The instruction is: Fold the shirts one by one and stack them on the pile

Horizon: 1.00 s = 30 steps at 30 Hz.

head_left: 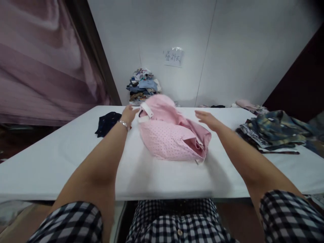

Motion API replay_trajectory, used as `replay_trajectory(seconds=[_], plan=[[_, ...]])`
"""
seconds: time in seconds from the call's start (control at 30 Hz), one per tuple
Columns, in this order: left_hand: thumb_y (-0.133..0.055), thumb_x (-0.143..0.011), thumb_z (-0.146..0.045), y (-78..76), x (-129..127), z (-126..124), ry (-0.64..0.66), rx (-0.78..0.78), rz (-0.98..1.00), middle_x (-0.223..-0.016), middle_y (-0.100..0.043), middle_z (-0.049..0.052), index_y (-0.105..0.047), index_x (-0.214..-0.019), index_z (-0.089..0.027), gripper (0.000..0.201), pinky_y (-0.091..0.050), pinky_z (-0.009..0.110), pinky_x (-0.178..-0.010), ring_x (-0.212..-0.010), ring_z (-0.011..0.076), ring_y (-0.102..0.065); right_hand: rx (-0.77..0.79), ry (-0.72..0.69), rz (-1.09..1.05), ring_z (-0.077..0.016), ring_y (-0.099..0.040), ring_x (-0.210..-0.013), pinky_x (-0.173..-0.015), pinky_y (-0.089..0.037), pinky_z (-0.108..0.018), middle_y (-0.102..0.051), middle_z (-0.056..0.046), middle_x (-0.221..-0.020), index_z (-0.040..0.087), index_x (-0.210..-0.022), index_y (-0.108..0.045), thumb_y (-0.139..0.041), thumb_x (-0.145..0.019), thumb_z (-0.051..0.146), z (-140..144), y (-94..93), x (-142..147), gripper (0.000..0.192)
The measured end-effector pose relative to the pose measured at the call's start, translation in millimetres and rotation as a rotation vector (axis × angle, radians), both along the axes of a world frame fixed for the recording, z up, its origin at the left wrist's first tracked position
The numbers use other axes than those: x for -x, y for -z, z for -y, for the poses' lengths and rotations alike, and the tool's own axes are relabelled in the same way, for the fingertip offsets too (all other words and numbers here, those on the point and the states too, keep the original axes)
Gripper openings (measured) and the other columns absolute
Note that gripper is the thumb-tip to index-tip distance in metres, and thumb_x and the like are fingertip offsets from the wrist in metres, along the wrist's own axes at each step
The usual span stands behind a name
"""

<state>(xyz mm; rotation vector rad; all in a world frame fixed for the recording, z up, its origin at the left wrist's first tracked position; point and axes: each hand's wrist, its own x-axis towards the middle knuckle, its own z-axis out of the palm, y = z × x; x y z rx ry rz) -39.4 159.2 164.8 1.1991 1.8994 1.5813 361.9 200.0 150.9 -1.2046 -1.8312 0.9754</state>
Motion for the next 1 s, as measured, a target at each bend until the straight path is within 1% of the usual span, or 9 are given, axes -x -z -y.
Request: replay_trajectory(seconds=[0.13,0.27,0.37,0.53,0.67,0.73,0.8,0.9,1.0], plan=[[-0.061,-0.076,-0.037,61.8,-20,30,0.085,0.266,-0.259,-0.123,-0.060,0.015,-0.060,-0.115,-0.014,0.045,-0.043,0.036,-0.092,-0.112,0.0274,-0.056,0.098,0.071,0.343,-0.0283,-0.045,-0.128,-0.108,-0.033,-0.042,-0.043,-0.009,-0.144,0.020,-0.136,-0.049,-0.064,-0.077,0.047,35,59.4,-30,0.067],[-0.052,-0.082,-0.043,102.8,-56,62,0.148,0.447,-0.462,-0.123,-0.060,0.018,-0.059,-0.115,-0.010,0.047,-0.044,0.039,-0.090,-0.110,0.0304,-0.057,0.224,0.195,0.376,-0.0296,-0.044,-0.129,-0.107,-0.035,-0.043,-0.039,-0.010,-0.146,0.021,-0.146,-0.033,-0.056,-0.079,0.058,59,99.1,-53,0.080],[-0.050,-0.084,-0.046,112.6,-97,87,0.223,0.349,-0.541,-0.133,-0.052,0.016,-0.054,-0.122,-0.013,0.051,-0.041,0.039,-0.097,-0.120,0.0287,-0.051,0.167,0.107,0.395,-0.0276,-0.037,-0.134,-0.111,-0.030,-0.041,-0.035,-0.007,-0.149,0.023,-0.147,-0.031,-0.054,-0.081,0.055,74,114.1,-46,0.077],[-0.057,-0.080,-0.047,121.1,-169,119,0.517,0.057,-0.844,-0.146,-0.039,0.013,-0.042,-0.137,-0.021,0.064,-0.039,0.044,-0.102,-0.133,0.0304,-0.036,0.005,-0.019,0.570,-0.0257,-0.013,-0.143,-0.113,-0.023,-0.040,-0.013,-0.006,-0.157,0.023,-0.148,-0.026,-0.057,-0.074,0.026,101,126.9,-14,0.081],[-0.057,-0.080,-0.032,134.4,-187,112,0.529,0.113,-0.966,-0.123,-0.059,0.013,-0.058,-0.117,-0.022,0.038,-0.044,0.046,-0.092,-0.116,0.0315,-0.053,-0.068,-0.010,0.657,-0.0272,-0.020,-0.141,-0.110,-0.029,-0.039,-0.019,-0.010,-0.155,0.020,-0.141,-0.042,-0.058,-0.074,0.024,106,130.7,-9,0.069],[-0.051,-0.082,-0.019,139.5,-185,103,0.519,0.176,-0.984,-0.104,-0.067,0.011,-0.065,-0.095,-0.021,0.020,-0.045,0.045,-0.088,-0.102,0.0286,-0.060,-0.074,0.012,0.562,-0.0280,-0.038,-0.132,-0.105,-0.035,-0.039,-0.042,-0.012,-0.144,0.019,-0.126,-0.059,-0.056,-0.079,0.031,100,130.3,-16,0.048],[-0.045,-0.082,-0.010,139.1,-179,95,0.509,0.192,-0.992,-0.093,-0.068,0.009,-0.065,-0.081,-0.020,0.023,-0.046,0.042,-0.086,-0.094,0.0254,-0.062,-0.008,0.078,0.351,-0.0275,-0.057,-0.111,-0.094,-0.045,-0.038,-0.065,-0.011,-0.115,0.017,-0.103,-0.068,-0.053,-0.082,0.042,89,126.6,-28,0.036],[-0.038,-0.081,-0.004,123.8,-159,93,0.434,0.196,-0.995,-0.081,-0.068,0.006,-0.064,-0.077,-0.019,0.031,-0.042,0.044,-0.092,-0.083,0.0214,-0.063,0.132,0.324,-0.157,-0.0217,-0.064,-0.077,-0.071,-0.053,-0.032,-0.069,-0.004,-0.078,0.016,-0.084,-0.065,-0.058,-0.077,0.049,66,114.3,-59,0.035],[-0.037,-0.080,-0.004,99.6,-120,100,0.287,0.207,-0.998,-0.079,-0.066,0.010,-0.062,-0.076,-0.015,0.027,-0.041,0.048,-0.092,-0.081,0.0238,-0.062,0.182,0.530,-0.680,-0.0172,-0.065,-0.071,-0.064,-0.055,-0.028,-0.068,-0.002,-0.078,0.020,-0.085,-0.061,-0.061,-0.076,0.042,50,101.3,-100,0.023]])
